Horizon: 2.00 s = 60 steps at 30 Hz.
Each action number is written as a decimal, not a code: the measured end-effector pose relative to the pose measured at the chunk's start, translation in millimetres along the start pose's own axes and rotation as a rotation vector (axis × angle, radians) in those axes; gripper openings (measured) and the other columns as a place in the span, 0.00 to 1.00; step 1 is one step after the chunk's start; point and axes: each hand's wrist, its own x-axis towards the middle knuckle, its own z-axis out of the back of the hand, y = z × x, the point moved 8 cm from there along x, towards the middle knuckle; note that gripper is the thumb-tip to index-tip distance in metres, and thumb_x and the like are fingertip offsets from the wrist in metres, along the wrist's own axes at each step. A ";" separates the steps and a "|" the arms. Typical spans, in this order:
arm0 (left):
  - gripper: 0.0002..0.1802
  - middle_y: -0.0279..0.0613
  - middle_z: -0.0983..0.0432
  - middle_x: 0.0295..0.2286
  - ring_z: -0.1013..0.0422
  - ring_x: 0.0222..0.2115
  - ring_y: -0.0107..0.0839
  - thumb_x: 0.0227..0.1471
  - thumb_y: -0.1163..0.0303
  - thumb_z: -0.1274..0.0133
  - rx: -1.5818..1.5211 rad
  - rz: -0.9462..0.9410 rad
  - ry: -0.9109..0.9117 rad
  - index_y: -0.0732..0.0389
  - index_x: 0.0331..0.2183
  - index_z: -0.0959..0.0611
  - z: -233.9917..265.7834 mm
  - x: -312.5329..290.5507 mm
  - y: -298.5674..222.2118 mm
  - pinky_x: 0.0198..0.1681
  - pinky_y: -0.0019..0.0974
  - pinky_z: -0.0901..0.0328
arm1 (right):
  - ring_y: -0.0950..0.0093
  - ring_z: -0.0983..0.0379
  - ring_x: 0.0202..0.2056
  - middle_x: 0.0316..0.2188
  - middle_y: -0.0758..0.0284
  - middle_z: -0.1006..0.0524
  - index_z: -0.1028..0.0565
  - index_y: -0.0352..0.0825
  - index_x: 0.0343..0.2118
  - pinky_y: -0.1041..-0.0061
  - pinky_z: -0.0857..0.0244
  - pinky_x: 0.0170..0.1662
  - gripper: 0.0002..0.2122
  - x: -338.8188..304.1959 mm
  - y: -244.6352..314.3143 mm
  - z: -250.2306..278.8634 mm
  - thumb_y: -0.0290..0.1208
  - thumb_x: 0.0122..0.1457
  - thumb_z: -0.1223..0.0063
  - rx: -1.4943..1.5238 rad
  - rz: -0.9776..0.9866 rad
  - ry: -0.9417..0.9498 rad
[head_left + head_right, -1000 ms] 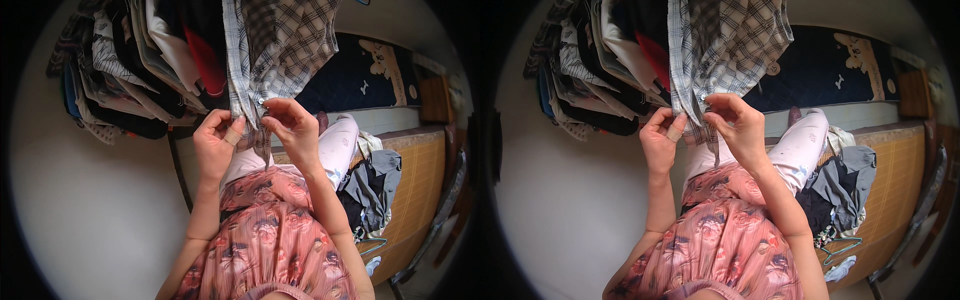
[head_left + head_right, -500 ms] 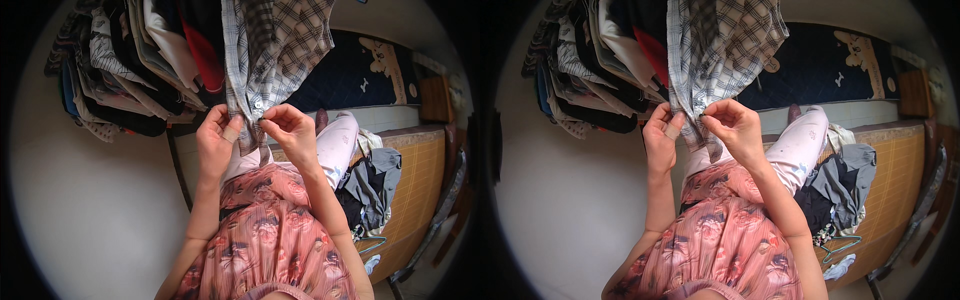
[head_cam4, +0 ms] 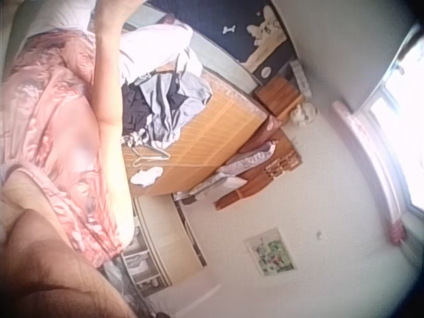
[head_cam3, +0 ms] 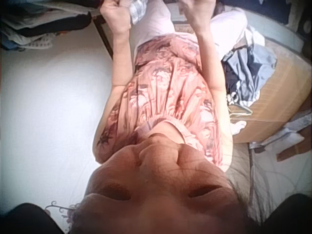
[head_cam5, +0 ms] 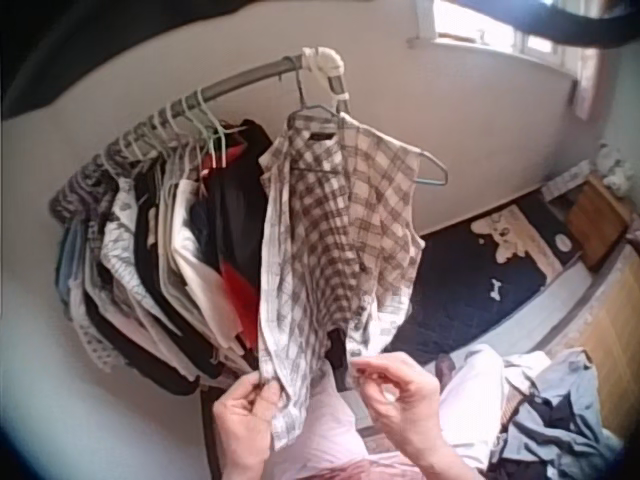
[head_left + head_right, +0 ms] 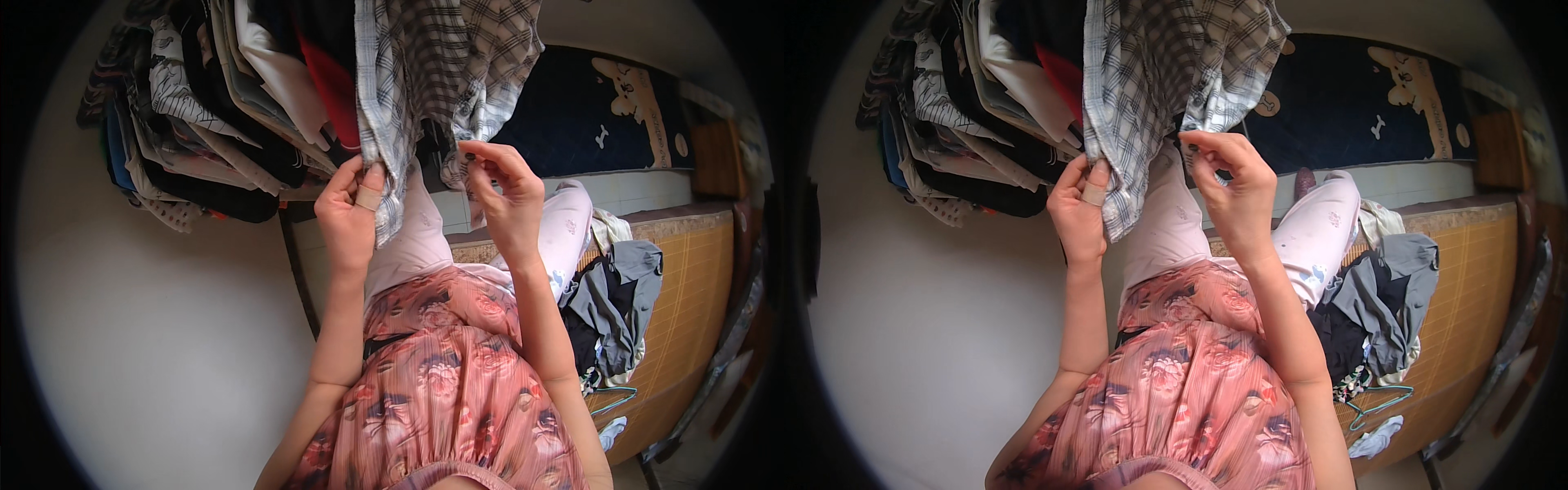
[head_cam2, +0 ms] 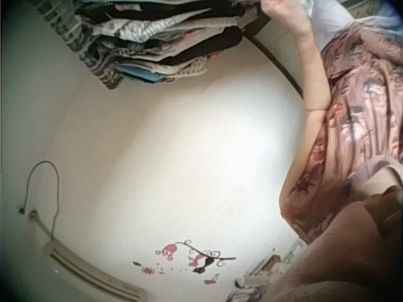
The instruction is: The person takes a shirt off a clothes rack, then puts pants and a plaid shirt onto hangers one at a time, buttons the plaid shirt, and hangs the clothes onto the rack.
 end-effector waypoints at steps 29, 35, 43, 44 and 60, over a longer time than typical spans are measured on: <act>0.08 0.34 0.26 0.31 0.32 0.29 0.17 0.54 0.74 0.49 -0.330 0.164 0.098 0.66 0.37 0.25 -6.7 7.1 12.2 0.34 0.23 0.36 | 0.86 0.29 0.29 0.27 0.70 0.22 0.23 0.29 0.35 0.87 0.34 0.35 0.09 -4.1 -16.5 -52.3 0.19 0.49 0.44 0.366 -0.260 0.215; 0.07 0.34 0.25 0.31 0.29 0.32 0.21 0.53 0.71 0.47 -0.287 0.086 0.061 0.62 0.34 0.23 14.4 21.3 7.2 0.37 0.26 0.34 | 0.85 0.30 0.31 0.29 0.71 0.25 0.24 0.28 0.39 0.86 0.34 0.38 0.13 -10.3 -28.1 -49.4 0.17 0.48 0.46 0.523 -0.374 0.244; 0.12 0.36 0.26 0.32 0.31 0.32 0.21 0.49 0.76 0.45 -0.213 0.043 -0.028 0.67 0.37 0.26 24.1 26.4 -1.9 0.39 0.26 0.35 | 0.83 0.31 0.32 0.29 0.69 0.29 0.36 0.30 0.43 0.85 0.34 0.38 0.20 -23.1 -23.7 -41.5 0.13 0.46 0.45 0.472 -0.194 0.283; 0.11 0.36 0.26 0.32 0.31 0.31 0.21 0.49 0.76 0.45 -0.208 0.065 -0.017 0.67 0.37 0.25 25.0 26.4 3.5 0.39 0.26 0.35 | 0.83 0.31 0.32 0.29 0.69 0.29 0.37 0.30 0.44 0.85 0.34 0.38 0.21 -24.6 -27.9 -41.2 0.13 0.46 0.45 0.485 -0.198 0.276; 0.08 0.30 0.27 0.25 0.34 0.26 0.15 0.45 0.79 0.41 0.224 -0.008 0.044 0.66 0.31 0.23 6.5 14.0 -16.4 0.31 0.20 0.38 | 0.83 0.32 0.41 0.39 0.69 0.28 0.31 0.32 0.45 0.84 0.36 0.47 0.17 -18.3 -27.5 -36.7 0.14 0.50 0.49 0.659 -0.272 0.182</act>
